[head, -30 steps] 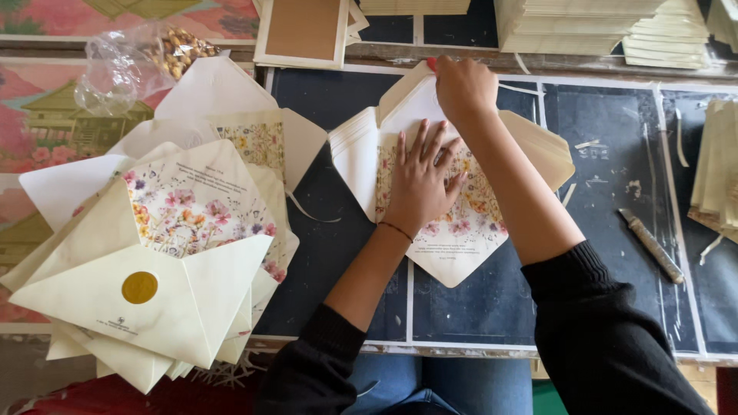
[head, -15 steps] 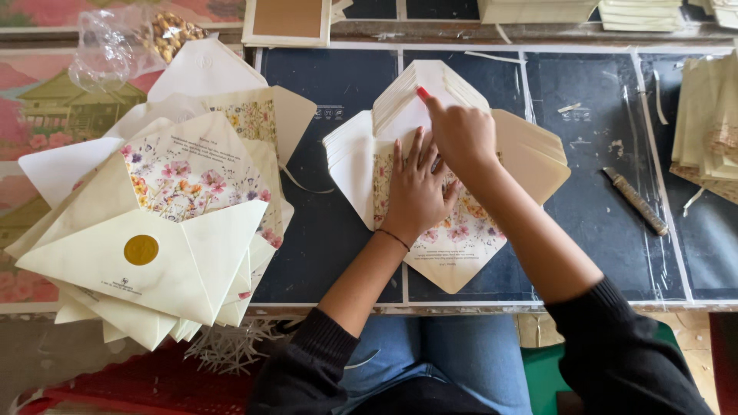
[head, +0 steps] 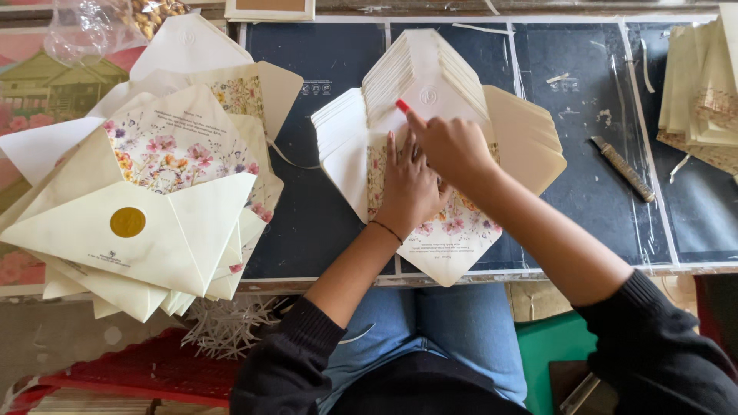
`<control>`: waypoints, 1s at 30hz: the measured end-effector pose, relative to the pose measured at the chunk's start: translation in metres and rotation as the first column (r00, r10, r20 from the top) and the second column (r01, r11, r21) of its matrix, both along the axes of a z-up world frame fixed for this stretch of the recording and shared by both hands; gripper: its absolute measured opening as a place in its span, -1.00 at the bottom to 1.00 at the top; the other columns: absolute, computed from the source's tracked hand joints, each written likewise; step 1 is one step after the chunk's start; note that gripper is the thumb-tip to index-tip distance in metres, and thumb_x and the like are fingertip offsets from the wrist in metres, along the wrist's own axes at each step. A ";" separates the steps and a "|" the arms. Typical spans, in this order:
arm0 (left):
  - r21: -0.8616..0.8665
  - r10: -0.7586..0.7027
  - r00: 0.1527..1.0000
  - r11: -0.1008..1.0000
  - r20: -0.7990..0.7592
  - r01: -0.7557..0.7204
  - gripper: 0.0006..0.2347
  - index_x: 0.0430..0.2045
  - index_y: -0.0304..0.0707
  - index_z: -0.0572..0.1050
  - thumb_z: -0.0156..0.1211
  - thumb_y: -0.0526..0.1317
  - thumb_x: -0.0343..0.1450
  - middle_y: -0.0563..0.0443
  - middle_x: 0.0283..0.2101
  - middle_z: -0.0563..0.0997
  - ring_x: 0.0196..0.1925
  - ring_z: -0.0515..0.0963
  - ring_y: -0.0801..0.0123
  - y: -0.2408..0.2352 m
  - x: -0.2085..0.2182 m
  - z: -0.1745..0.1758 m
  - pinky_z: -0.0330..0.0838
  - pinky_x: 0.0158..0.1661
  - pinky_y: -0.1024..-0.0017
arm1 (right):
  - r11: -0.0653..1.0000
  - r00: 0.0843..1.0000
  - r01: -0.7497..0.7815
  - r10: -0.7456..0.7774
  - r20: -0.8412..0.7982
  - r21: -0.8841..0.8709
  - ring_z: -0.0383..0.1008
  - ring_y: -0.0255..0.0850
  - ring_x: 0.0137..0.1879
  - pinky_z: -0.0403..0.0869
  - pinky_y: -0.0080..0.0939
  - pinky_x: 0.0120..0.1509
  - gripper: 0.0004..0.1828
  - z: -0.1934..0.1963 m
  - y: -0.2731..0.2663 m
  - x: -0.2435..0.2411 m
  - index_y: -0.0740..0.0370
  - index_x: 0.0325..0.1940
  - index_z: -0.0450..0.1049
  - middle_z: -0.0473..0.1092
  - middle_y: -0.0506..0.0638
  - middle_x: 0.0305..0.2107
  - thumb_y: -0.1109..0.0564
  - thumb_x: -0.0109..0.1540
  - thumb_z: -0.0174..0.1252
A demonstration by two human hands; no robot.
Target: The person folds the flaps of floral-patterned envelopes and seals them with a gold sticker. They then use a red tool to press the edges of a stack of envelopes to ensure the folds are crisp.
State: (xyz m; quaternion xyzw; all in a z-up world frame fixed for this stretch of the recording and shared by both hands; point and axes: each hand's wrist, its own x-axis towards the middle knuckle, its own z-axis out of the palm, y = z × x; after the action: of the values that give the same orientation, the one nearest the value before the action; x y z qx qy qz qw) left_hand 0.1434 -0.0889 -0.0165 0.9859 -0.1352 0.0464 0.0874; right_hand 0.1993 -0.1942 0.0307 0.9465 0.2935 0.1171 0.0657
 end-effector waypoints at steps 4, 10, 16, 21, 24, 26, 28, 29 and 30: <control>-0.007 -0.030 1.000 1.000 -0.003 0.030 -0.43 0.51 0.15 0.33 -0.19 0.19 0.56 -0.08 0.67 0.14 0.73 -0.18 -0.16 0.000 -0.009 0.016 -0.31 0.56 -0.39 | 0.986 0.985 0.164 -0.166 0.048 0.033 0.69 0.20 -0.38 0.62 0.22 -0.33 -0.65 -0.041 -0.026 0.064 -0.05 0.19 0.60 0.58 0.18 -0.47 -0.10 0.49 -0.03; -0.077 -0.018 0.984 0.997 0.180 0.032 -0.44 0.53 0.17 0.30 -0.16 0.21 0.59 -0.12 0.65 0.18 0.70 0.06 -0.18 0.003 -0.005 -0.004 -0.08 0.51 -0.40 | 0.894 0.908 0.406 -0.418 0.028 0.190 0.68 0.27 -0.37 0.61 0.28 -0.40 -0.67 -0.078 -0.074 0.139 -0.19 0.17 0.63 0.58 0.14 -0.47 -0.20 0.44 0.07; -0.174 0.013 0.932 0.983 0.362 0.054 -0.43 0.44 -0.01 0.40 0.19 0.14 0.51 -0.26 0.56 0.31 0.62 0.23 -0.30 -0.007 -0.030 -0.012 0.07 0.44 -0.49 | 0.875 0.888 0.445 -0.403 -0.220 0.191 0.67 0.47 -0.16 0.61 0.48 -0.10 -0.62 0.022 -0.042 -0.032 -0.14 0.38 0.46 0.58 0.36 -0.34 -0.09 0.52 -0.08; -0.151 -0.003 0.991 0.988 0.135 0.024 -0.44 0.53 0.00 0.28 -0.06 0.16 0.60 -0.20 0.66 0.10 0.71 -0.05 -0.27 -0.006 -0.043 -0.002 -0.21 0.52 -0.48 | 0.897 0.899 0.423 -0.399 -0.179 0.130 0.68 0.25 -0.29 0.65 0.28 -0.19 -0.58 0.023 -0.043 -0.050 0.02 0.37 0.47 0.59 0.26 -0.41 -0.03 0.58 -0.23; -0.181 -0.007 0.983 0.983 0.186 0.041 -0.46 0.51 0.00 0.29 -0.03 0.14 0.60 -0.23 0.63 0.16 0.68 0.04 -0.29 -0.006 -0.043 -0.007 -0.13 0.49 -0.51 | 0.865 0.868 0.490 -0.474 -0.145 0.106 0.68 0.35 -0.24 0.62 0.39 -0.22 -0.65 -0.026 -0.083 0.024 0.05 0.34 0.45 0.59 0.28 -0.37 -0.02 0.52 -0.05; -0.157 -0.002 0.973 0.987 0.230 0.039 -0.44 0.49 -0.01 0.32 0.05 0.14 0.57 -0.24 0.62 0.19 0.67 0.08 -0.31 -0.007 -0.048 -0.006 -0.07 0.47 -0.52 | 0.863 0.856 0.499 -0.477 -0.198 0.080 0.69 0.37 -0.21 0.62 0.41 -0.20 -0.61 0.002 -0.070 -0.005 0.03 0.38 0.44 0.60 0.31 -0.36 -0.02 0.53 -0.14; -0.136 0.010 0.964 0.990 0.265 0.027 -0.42 0.47 -0.02 0.35 0.13 0.14 0.53 -0.25 0.61 0.21 0.66 0.11 -0.32 -0.006 -0.054 0.003 -0.01 0.45 -0.53 | 0.865 0.843 0.500 -0.473 -0.258 0.049 0.69 0.38 -0.19 0.63 0.43 -0.18 -0.55 0.023 -0.058 -0.031 0.00 0.42 0.44 0.60 0.34 -0.35 -0.03 0.55 -0.23; -0.131 -0.009 0.997 0.991 0.082 0.019 -0.41 0.55 0.03 0.22 -0.05 0.17 0.58 -0.19 0.66 0.06 0.70 -0.07 -0.27 -0.005 -0.062 0.011 -0.19 0.48 -0.51 | 0.860 0.825 0.510 -0.483 -0.293 0.018 0.69 0.38 -0.17 0.62 0.42 -0.15 -0.52 0.028 -0.056 -0.049 -0.04 0.49 0.37 0.61 0.34 -0.33 0.01 0.52 -0.24; -0.124 -0.026 0.994 0.992 -0.104 0.013 -0.40 0.62 0.08 0.09 -0.23 0.21 0.64 -0.13 0.72 -0.09 0.73 -0.25 -0.22 -0.004 -0.069 0.019 -0.36 0.51 -0.50 | 0.855 0.806 0.519 -0.494 -0.327 -0.013 0.69 0.38 -0.15 0.62 0.42 -0.12 -0.47 0.034 -0.053 -0.067 -0.08 0.56 0.30 0.62 0.34 -0.30 0.04 0.49 -0.25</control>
State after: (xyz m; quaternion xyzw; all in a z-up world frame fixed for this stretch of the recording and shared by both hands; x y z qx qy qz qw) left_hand 0.0743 -0.0933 0.0026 0.9783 -0.1369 0.0016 0.1555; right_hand 0.1322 -0.2470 0.0645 0.9983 0.0326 -0.0478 0.0096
